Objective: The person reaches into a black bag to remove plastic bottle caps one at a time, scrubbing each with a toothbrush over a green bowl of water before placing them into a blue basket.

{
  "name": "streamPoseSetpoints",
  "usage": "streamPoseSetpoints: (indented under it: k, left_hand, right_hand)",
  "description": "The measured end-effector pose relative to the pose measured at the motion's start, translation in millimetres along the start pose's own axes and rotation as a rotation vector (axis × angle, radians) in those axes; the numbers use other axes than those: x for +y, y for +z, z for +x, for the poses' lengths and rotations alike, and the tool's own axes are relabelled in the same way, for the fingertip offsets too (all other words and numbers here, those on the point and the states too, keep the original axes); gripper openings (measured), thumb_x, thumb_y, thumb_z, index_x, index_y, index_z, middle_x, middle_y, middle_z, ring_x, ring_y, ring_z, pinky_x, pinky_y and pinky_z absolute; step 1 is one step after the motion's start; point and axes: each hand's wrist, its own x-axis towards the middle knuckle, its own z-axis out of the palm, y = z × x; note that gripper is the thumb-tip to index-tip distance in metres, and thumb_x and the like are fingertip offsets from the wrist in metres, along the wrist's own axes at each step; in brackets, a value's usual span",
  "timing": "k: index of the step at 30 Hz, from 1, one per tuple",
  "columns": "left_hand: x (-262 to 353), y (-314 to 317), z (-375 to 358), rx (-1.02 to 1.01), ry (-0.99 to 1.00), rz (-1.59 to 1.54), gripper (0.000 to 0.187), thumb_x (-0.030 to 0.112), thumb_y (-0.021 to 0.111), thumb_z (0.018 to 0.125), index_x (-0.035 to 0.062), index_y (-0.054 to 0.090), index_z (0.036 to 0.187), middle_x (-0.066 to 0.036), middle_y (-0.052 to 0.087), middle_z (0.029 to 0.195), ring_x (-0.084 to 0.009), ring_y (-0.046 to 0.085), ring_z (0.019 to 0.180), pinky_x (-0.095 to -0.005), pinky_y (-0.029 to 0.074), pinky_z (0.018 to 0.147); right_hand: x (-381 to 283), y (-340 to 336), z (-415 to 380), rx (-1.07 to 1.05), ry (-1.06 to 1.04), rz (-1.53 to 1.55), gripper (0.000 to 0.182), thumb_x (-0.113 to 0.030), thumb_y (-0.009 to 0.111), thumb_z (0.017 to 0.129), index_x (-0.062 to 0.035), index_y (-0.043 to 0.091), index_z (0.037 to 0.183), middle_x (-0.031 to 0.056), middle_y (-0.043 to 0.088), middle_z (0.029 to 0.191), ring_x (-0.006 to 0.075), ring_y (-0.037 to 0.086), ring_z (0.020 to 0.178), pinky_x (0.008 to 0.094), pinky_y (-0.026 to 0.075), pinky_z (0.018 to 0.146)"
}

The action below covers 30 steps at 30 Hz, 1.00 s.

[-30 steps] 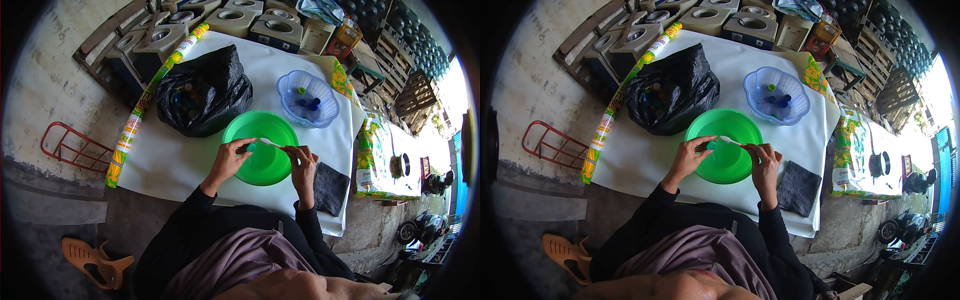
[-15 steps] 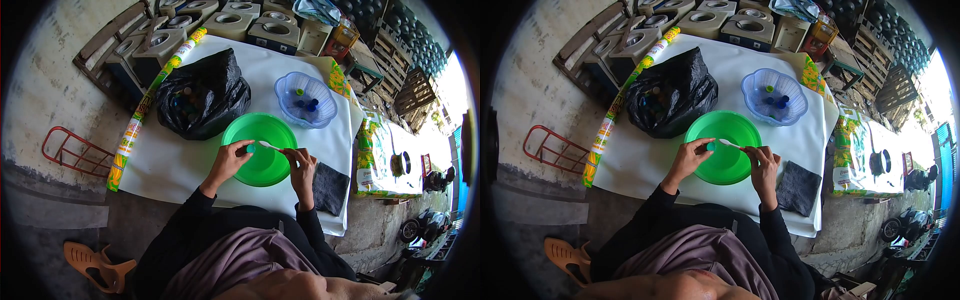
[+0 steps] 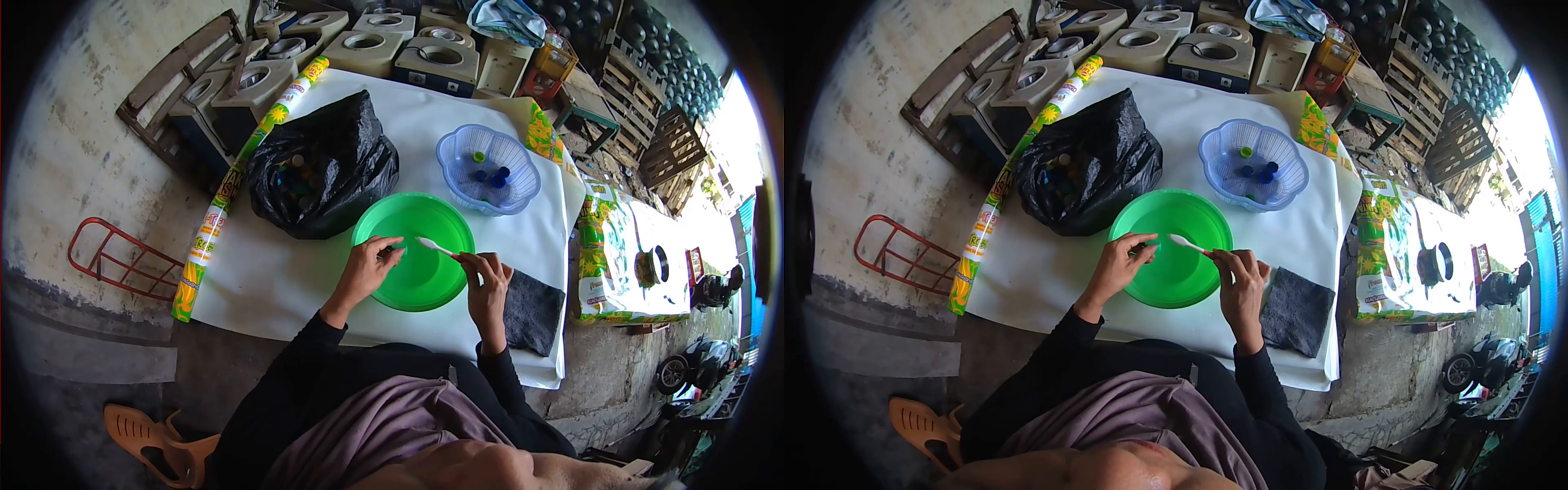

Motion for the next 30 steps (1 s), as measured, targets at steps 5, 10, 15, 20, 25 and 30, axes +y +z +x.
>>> streamPoseSetpoints:
  k: [5,10,15,20,25,30]
  left_hand:
    - [0.8,4.5,10.0,0.013,0.109,0.032,0.024,0.010,0.071,0.099,-0.0043,0.070,0.119,-0.014,0.072,0.103,-0.0198,0.074,0.086,-0.0290,0.059,0.073]
    - [10.0,19.5,57.5,0.008,0.352,0.220,0.021,0.010,0.073,0.095,-0.0020,0.071,0.112,-0.015,0.068,0.103,-0.0259,0.071,0.081,-0.0358,0.057,0.070]
    - [22.1,72.5,154.5,0.055,0.555,0.243,0.026,0.013,0.075,0.092,-0.0012,0.071,0.115,-0.017,0.065,0.104,-0.0356,0.067,0.093,-0.0436,0.054,0.086]
    - [36.5,88.2,191.2,0.245,0.719,0.326,0.025,0.013,0.076,0.092,-0.0012,0.072,0.112,-0.016,0.066,0.103,-0.0323,0.069,0.089,-0.0403,0.058,0.082]
    - [33.3,4.6,161.5,0.316,0.590,0.291,0.009,0.008,0.076,0.091,0.0006,0.073,0.096,-0.013,0.066,0.095,-0.0252,0.071,0.080,-0.0331,0.059,0.069]
    - [-56.5,-89.0,152.8,0.712,0.328,0.638,0.030,0.019,0.077,0.089,0.0065,0.064,0.113,-0.018,0.063,0.107,-0.0392,0.058,0.110,-0.0492,0.047,0.093]
  right_hand:
    - [3.5,-3.4,-9.0,-0.076,-0.088,-0.040,0.015,-0.016,0.075,0.091,-0.0176,0.078,0.106,0.0007,0.067,0.092,0.0179,0.063,0.089,0.0369,0.036,0.090]
    - [13.9,-11.7,-15.4,0.020,-0.035,0.017,0.015,-0.013,0.075,0.091,-0.0162,0.078,0.106,-0.0003,0.068,0.094,0.0176,0.063,0.091,0.0360,0.037,0.091]
    - [23.2,-9.2,-26.9,0.008,-0.031,0.052,0.017,-0.011,0.076,0.091,-0.0148,0.078,0.107,0.0012,0.069,0.095,0.0180,0.063,0.093,0.0356,0.037,0.092]
    - [25.3,-11.5,-34.8,0.008,-0.038,0.047,0.018,-0.011,0.077,0.090,-0.0159,0.078,0.107,0.0011,0.069,0.095,0.0180,0.063,0.093,0.0351,0.037,0.092]
    - [30.9,-18.3,-39.2,0.028,-0.052,0.043,0.019,-0.010,0.078,0.089,-0.0164,0.078,0.106,0.0001,0.070,0.094,0.0177,0.063,0.092,0.0349,0.037,0.091]
    - [38.6,-20.4,-41.3,0.002,-0.019,0.019,0.018,-0.010,0.078,0.088,-0.0163,0.079,0.105,-0.0002,0.070,0.095,0.0174,0.064,0.093,0.0349,0.038,0.093]
